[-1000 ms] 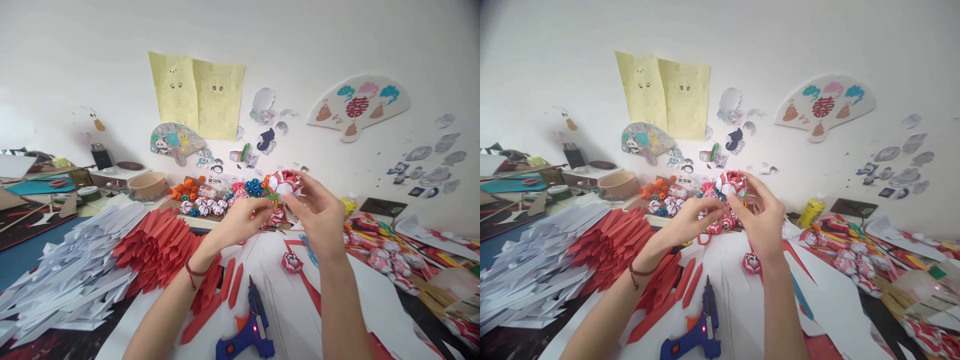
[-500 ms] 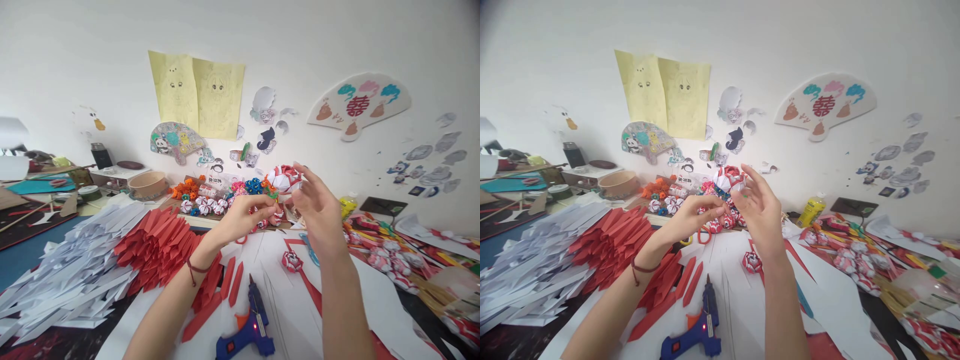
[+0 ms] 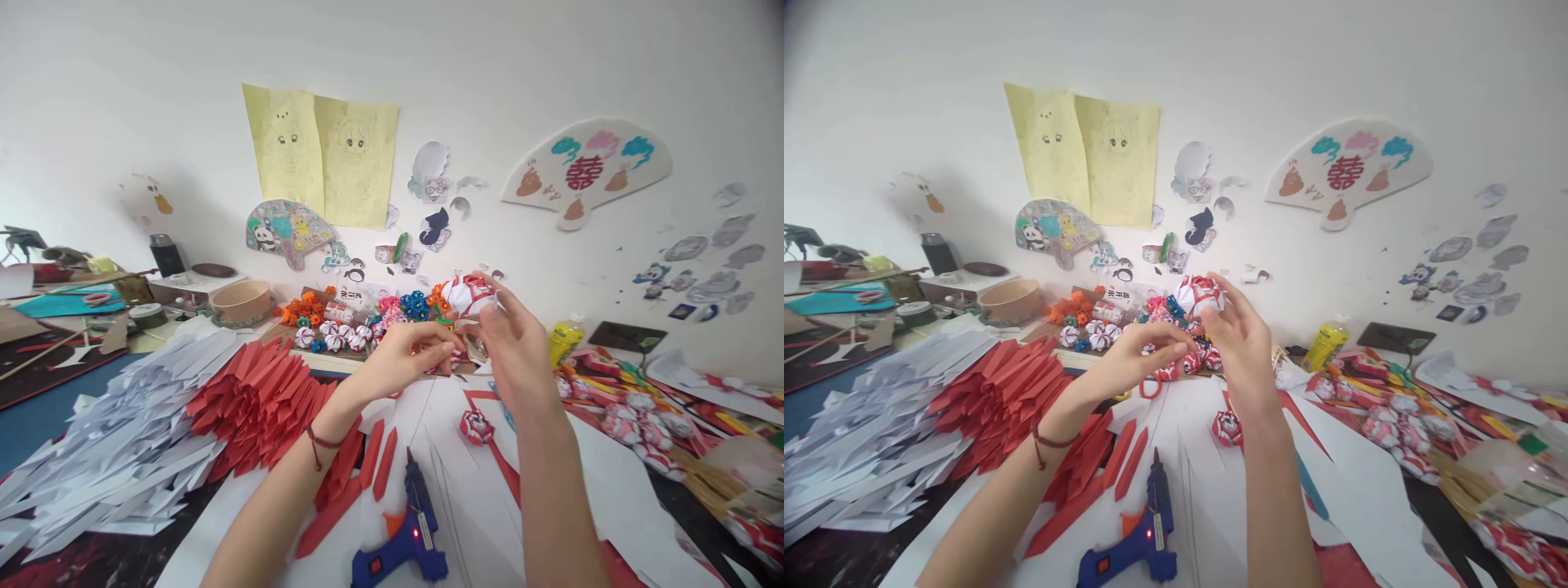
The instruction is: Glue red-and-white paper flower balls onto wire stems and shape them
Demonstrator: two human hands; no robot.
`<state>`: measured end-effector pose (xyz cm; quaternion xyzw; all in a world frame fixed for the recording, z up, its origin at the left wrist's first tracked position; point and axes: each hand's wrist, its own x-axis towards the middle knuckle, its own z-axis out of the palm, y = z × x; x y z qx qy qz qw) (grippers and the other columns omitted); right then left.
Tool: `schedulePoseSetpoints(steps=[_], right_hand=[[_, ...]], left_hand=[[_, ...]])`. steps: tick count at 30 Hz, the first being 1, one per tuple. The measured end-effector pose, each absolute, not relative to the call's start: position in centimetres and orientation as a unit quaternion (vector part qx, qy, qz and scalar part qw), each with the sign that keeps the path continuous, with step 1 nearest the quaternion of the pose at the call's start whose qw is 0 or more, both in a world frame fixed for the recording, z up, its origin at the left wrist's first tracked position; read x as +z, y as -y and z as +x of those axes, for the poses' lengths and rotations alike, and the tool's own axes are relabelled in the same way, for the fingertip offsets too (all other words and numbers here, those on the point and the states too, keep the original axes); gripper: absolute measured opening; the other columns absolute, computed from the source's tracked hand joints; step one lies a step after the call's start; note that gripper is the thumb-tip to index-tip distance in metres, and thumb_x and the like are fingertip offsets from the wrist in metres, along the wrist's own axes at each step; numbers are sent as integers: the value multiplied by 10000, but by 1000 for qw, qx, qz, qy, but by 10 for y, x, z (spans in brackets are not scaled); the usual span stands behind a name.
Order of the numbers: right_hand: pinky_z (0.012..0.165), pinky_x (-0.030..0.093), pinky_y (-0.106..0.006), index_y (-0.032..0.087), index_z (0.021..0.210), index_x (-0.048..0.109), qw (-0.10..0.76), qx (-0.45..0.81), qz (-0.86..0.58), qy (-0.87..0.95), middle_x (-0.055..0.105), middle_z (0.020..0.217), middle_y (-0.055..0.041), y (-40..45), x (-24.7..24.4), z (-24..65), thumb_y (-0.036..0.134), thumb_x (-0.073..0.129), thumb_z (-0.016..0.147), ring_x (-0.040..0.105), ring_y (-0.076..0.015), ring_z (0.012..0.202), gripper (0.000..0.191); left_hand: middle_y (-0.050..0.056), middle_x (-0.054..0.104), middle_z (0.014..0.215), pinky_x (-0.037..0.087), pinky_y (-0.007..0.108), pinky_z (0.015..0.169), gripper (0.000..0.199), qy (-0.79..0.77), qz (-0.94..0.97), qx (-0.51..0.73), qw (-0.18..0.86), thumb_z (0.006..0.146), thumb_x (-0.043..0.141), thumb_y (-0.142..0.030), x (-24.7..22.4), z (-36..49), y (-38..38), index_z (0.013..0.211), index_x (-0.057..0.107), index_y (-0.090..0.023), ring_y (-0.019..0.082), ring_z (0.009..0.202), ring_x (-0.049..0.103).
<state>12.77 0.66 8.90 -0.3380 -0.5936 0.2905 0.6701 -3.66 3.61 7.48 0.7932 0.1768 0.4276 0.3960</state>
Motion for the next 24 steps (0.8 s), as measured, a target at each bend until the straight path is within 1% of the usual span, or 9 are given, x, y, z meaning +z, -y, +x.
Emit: schedulePoseSetpoints(steps=[3, 5, 7, 11, 16, 18, 20, 22, 24], right_hand=[[899, 608, -405, 292, 1353, 575, 684, 267, -347, 583, 637, 1362, -75, -7, 89, 127, 496, 702, 859, 713, -244, 1027, 549], [936, 599, -417, 294, 1352, 568, 686, 260, -355, 580, 635, 1371, -78, -7, 88, 128, 501, 699, 860, 712, -257, 1057, 550], [945, 598, -422, 295, 1356, 556, 684, 259, -357, 581, 642, 1366, -80, -8, 88, 128, 505, 691, 866, 715, -258, 1056, 551], [910, 613, -413, 297, 1351, 545, 682, 256, -350, 589, 643, 1362, -82, -9, 87, 127, 503, 687, 872, 729, -244, 1016, 540], [903, 612, -395, 317, 1417, 494, 661, 248, -359, 610, 642, 1352, -81, -9, 86, 126, 588, 639, 878, 714, -246, 1061, 621], [907, 608, -400, 313, 1447, 469, 658, 257, -357, 611, 668, 1301, -84, -10, 86, 127, 617, 642, 863, 713, -249, 1062, 681], [923, 600, -408, 309, 1458, 459, 660, 268, -357, 604, 694, 1241, -79, -11, 85, 129, 608, 673, 845, 717, -247, 1048, 715], [936, 588, -408, 301, 1432, 489, 658, 270, -363, 602, 702, 1219, -75, -12, 85, 132, 569, 709, 835, 717, -240, 1037, 691], [922, 581, -400, 289, 1378, 541, 639, 265, -383, 612, 711, 1197, -75, -13, 84, 134, 535, 729, 831, 714, -234, 1023, 628]], left_hand=[[10, 706, 732, 470, 209, 630, 160, -207, 793, 456, 346, 952, 599, -265, 74, -33, -33, 1032, 690, -161, 111, 633, 624], [1, 709, 712, 466, 209, 628, 164, -216, 799, 464, 316, 954, 593, -246, 75, -32, -32, 1058, 693, -168, 107, 610, 606], [-9, 705, 692, 466, 211, 642, 164, -219, 805, 467, 293, 954, 584, -222, 75, -32, -30, 1060, 699, -175, 105, 604, 600], [-14, 704, 676, 461, 219, 648, 151, -235, 806, 477, 259, 947, 583, -207, 75, -31, -29, 1019, 712, -175, 103, 583, 586], [-15, 721, 668, 463, 212, 631, 142, -233, 797, 485, 275, 943, 580, -198, 75, -32, -28, 1007, 704, -174, 99, 558, 597], [-13, 725, 674, 457, 210, 615, 147, -230, 791, 491, 284, 944, 579, -202, 75, -32, -28, 1020, 701, -174, 97, 544, 589], [-1, 733, 685, 453, 216, 612, 149, -227, 784, 496, 296, 949, 578, -222, 75, -32, -30, 1021, 697, -170, 105, 562, 595], [14, 733, 682, 447, 226, 605, 161, -227, 770, 507, 313, 950, 585, -261, 75, -33, -31, 1016, 692, -160, 118, 585, 603], [26, 729, 685, 447, 233, 606, 192, -228, 751, 523, 332, 948, 598, -302, 74, -33, -33, 1023, 690, -151, 130, 611, 619]])
